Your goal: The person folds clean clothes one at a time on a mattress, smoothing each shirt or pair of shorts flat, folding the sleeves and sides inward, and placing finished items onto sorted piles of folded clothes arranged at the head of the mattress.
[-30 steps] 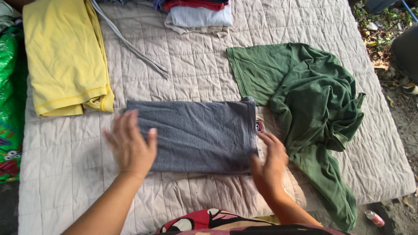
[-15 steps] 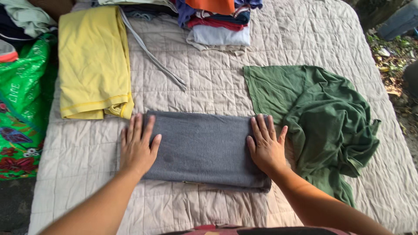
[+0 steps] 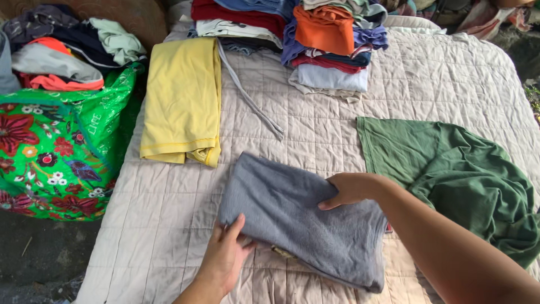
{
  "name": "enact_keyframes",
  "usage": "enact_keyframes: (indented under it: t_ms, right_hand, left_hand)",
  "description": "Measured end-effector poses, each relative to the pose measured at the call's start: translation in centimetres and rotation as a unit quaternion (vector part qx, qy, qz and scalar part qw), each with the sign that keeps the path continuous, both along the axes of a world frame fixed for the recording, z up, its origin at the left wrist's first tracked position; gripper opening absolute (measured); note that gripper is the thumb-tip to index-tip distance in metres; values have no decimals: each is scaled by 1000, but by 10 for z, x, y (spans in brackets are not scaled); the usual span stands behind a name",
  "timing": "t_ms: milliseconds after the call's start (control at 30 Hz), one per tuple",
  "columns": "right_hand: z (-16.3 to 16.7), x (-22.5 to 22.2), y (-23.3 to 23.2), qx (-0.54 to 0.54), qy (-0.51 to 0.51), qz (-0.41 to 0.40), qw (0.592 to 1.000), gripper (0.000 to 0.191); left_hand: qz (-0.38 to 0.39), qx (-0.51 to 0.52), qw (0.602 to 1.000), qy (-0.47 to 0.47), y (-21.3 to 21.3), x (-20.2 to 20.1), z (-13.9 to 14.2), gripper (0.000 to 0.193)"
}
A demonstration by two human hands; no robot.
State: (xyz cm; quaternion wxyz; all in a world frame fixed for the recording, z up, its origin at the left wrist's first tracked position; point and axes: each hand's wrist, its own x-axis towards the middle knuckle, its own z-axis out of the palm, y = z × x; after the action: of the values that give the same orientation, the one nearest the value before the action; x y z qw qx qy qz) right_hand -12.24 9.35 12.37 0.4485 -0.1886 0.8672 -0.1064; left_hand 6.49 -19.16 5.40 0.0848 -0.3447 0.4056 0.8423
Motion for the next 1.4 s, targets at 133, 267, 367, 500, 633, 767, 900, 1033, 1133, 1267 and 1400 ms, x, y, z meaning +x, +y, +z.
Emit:
enact_keyframes:
  t_ms: [133,267,367,500,633,767,900,1033,1133,1267,1400]
  right_hand:
    - [32,13,-8,-99,-108,-145,979,76]
    - [58,40,-54,-185,-76,-286,937,72]
    - [79,52,-99,-189,-62,-295,934,68]
    - [115,51,-156,-413,-73,-353,836,66]
    - [119,-7,-240,-565,-10,-334,754,66]
    - [62,-90,-341,-654,11,-349,671,65]
    - [-44,-132,-414,-525,86,-398,748,67]
    - [-104,-147,-433,-471,134,-442,752,73]
    - [-98,-150,-435,-405,319,-344,785,78]
    - [-61,-145,-436,-218,279,-381,854,80]
    - [-41,-143,-455,-204,522,-261,786,81]
  left_hand:
    - [24,53,991,124,-17,-26,37,74]
    - [-175,2,982,-71,-27,-26,53,72]
    - [-122,-25,989,75,-46,-33,66,73]
    - [-104,-62,976,183,-135,-77,105,75]
    - [-95,-297,875,369,-243,-157,158,77]
    - [-83,-288,890,345,-328,-254,161,76]
    - [-162,-527,830,85,-375,-309,66,88]
    - [-186,-597,780,29,-381,-317,-27,76]
    - [-103,-620,770,109,-374,-315,-47,71]
    - [-85,-612,770,158,-365,-307,-31,67]
    - [-35,-708,674,207,-374,-305,-13,63]
